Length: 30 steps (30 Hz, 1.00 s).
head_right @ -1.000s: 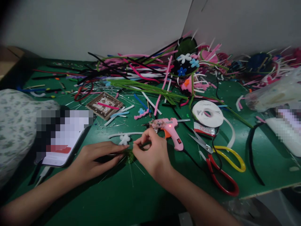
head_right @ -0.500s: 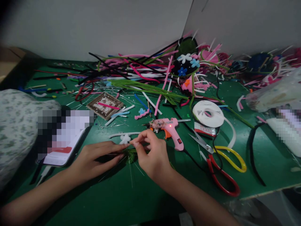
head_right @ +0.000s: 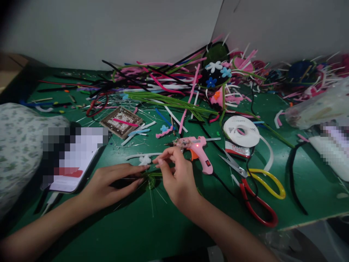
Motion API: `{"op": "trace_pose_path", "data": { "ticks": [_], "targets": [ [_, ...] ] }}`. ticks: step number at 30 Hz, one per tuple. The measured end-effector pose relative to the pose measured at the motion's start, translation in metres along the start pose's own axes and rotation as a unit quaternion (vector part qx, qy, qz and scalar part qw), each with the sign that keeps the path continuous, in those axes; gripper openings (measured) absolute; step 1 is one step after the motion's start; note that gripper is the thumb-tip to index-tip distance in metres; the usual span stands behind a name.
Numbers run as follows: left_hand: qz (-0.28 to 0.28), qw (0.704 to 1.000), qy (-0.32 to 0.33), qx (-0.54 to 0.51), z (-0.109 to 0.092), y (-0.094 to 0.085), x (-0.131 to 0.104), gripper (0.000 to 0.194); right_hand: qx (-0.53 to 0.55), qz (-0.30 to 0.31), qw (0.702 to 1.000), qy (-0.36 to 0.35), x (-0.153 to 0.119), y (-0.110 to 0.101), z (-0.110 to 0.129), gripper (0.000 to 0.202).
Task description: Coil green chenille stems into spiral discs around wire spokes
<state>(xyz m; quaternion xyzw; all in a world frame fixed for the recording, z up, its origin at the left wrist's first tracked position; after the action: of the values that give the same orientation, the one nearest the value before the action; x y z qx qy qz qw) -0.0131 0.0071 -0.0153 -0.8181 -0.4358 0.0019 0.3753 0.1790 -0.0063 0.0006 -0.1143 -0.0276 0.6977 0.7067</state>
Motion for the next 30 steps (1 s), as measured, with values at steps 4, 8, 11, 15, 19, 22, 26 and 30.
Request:
{"op": "trace_pose_path", "data": {
  "ticks": [4, 8, 11, 15, 19, 22, 26, 30],
  "targets": [
    [0.005, 1.000, -0.006, -0.003, 0.000, 0.000, -0.001, 0.034, -0.014, -0.004, 1.000, -0.001, 0.000, 0.000, 0.000, 0.006],
    [0.004, 1.000, -0.004, -0.003, 0.000, 0.000, 0.000, 0.033, -0.025, -0.016, 1.000, 0.000, 0.000, 0.001, 0.001, 0.010],
    [0.005, 1.000, -0.003, 0.000, -0.001, -0.001, 0.001, 0.033, -0.022, -0.020, 1.000, -0.009, -0.001, 0.000, 0.000, 0.010],
    [0.001, 1.000, -0.001, -0.001, -0.002, -0.001, 0.002, 0.033, -0.017, -0.020, 0.999, -0.027, -0.002, -0.001, -0.001, 0.007],
    [-0.004, 1.000, 0.008, -0.003, -0.002, -0.001, 0.002, 0.034, -0.037, -0.010, 0.999, -0.034, -0.003, -0.001, -0.002, 0.006],
    [-0.004, 1.000, 0.006, 0.000, -0.002, -0.001, 0.001, 0.035, -0.054, -0.005, 0.998, -0.024, -0.004, -0.002, 0.000, 0.007],
    [-0.007, 1.000, -0.010, -0.005, -0.001, -0.001, 0.000, 0.030, -0.059, 0.022, 0.998, -0.002, -0.003, -0.001, 0.005, 0.008],
    [0.008, 0.999, -0.039, -0.011, -0.002, -0.001, 0.000, 0.019, -0.097, 0.058, 0.993, -0.014, -0.002, 0.002, 0.011, 0.008]
  ]
}}
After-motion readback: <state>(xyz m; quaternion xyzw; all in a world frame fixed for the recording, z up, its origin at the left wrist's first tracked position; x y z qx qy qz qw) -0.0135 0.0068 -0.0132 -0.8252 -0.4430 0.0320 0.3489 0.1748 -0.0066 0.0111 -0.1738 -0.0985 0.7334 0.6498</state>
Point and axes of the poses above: each hand's wrist, its own x-axis towards the middle knuckle, its own y-axis out of the palm, z = x × y, the point moved 2 cm from there along x, towards the middle knuckle, and after that the axes turned 5 degrees about y, right-handed, at the moved point
